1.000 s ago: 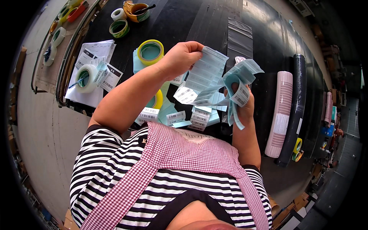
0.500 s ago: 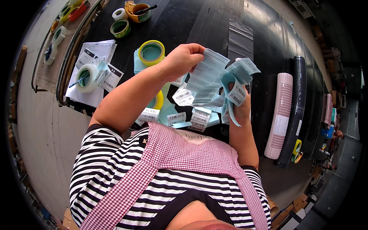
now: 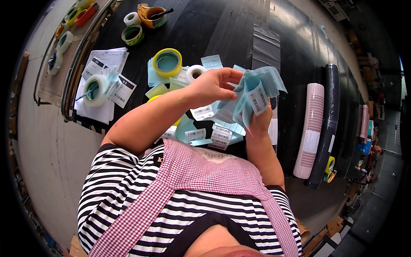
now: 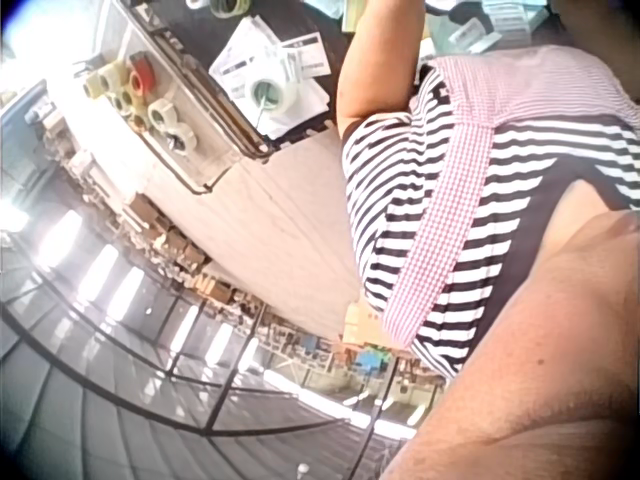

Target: The person organizes and separates printed barcode labels from a continuous roll, placing them onto rolls of plastic product and a clipboard on a work table.

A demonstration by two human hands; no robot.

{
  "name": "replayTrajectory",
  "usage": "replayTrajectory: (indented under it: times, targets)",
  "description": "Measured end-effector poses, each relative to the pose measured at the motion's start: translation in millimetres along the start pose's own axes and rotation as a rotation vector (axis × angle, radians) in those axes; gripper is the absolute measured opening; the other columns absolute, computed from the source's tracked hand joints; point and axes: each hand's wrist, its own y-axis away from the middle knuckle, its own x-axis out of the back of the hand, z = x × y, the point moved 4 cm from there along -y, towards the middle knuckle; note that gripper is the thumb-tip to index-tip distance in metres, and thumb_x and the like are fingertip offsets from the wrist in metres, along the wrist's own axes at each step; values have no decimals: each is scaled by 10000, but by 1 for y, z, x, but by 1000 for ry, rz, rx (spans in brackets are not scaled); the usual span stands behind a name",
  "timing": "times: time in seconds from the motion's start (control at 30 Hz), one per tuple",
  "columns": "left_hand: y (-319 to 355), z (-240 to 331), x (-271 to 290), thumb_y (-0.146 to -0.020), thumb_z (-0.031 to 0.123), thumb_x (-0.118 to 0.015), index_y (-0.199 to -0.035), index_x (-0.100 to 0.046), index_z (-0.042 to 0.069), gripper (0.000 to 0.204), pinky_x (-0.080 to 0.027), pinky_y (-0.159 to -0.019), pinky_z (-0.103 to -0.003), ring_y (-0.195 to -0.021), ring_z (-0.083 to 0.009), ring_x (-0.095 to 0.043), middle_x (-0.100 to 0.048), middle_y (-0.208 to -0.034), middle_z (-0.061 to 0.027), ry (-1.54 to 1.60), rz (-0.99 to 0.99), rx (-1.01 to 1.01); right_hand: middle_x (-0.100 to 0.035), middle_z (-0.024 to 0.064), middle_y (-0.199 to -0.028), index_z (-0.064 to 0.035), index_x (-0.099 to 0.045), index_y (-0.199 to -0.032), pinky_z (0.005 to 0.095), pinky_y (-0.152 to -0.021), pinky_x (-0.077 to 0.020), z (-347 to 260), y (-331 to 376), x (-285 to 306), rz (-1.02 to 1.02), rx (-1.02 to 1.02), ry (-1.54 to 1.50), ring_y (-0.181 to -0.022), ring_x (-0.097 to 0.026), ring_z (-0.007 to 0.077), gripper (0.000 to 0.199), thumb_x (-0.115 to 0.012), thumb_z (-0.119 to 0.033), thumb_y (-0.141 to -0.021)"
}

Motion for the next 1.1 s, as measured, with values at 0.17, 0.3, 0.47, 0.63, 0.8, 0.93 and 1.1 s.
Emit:
replayTrajectory:
  times: [0.17,0.3,0.47,0.63,0.8,0.93,1.1]
  targets:
    - [-1,-8,-4,-848,-83,-584,-1306,-586,10,468,-495,-1005,-340,-1089,-196,-645,-643,-1257,-112,-31,67,-15,-665,66,-1077,-44,-591,-1228,305,-779,-572,5,-5,10,-9,6,3,-934,-674,170,305,-587,-225,-982]
    - [-2,-12,6,-868,-57,-638,-1296,-590,-10,433,-502,-1010,-345,-1075,-184,-643,-662,-1186,-106,7,194,20,-672,73,-1055,-50,-591,-1190,299,-788,-574,7,-8,18,-66,-31,-71,-893,-678,156,272,-628,-127,-931]
    - [1,-9,15,-868,-47,-646,-1300,-583,-25,438,-493,-1009,-325,-1086,-171,-636,-662,-1188,-103,-6,332,-21,-666,49,-1056,-70,-596,-1167,289,-779,-563,4,-4,19,-53,0,-6,-892,-662,139,250,-669,-137,-937]
    - [-2,-7,10,-882,-15,-651,-1306,-579,-25,430,-497,-1002,-325,-1080,-171,-641,-664,-1184,-101,-29,293,-124,-669,83,-1069,-69,-559,-1200,319,-862,-585,14,-3,17,-100,-74,-100,-961,-685,171,287,-653,-96,-929]
    - [-3,-3,-6,-888,-21,-624,-1311,-564,-31,427,-503,-971,-309,-1093,-166,-637,-658,-1195,-119,-21,203,-51,-682,89,-1073,-70,-600,-1175,327,-857,-581,22,-3,28,19,-95,-26,-940,-691,171,246,-640,-105,-935]
    - [-6,-10,-3,-926,78,-651,-1363,-526,-6,462,-494,-989,-319,-1126,-175,-621,-640,-1236,-122,25,89,-72,-676,74,-1093,-84,-605,-1177,338,-843,-583,18,-10,34,-23,-89,-21,-979,-681,184,269,-675,-114,-919]
    - [14,-10,15,-887,270,-737,-1466,-443,121,666,-392,-1123,-429,-1314,-304,-503,-583,-1355,-135,-687,-209,-241,-677,43,-1030,-81,-625,-1168,354,-814,-556,-13,-18,49,80,-9,-91,-905,-669,198,235,-651,-164,-950]
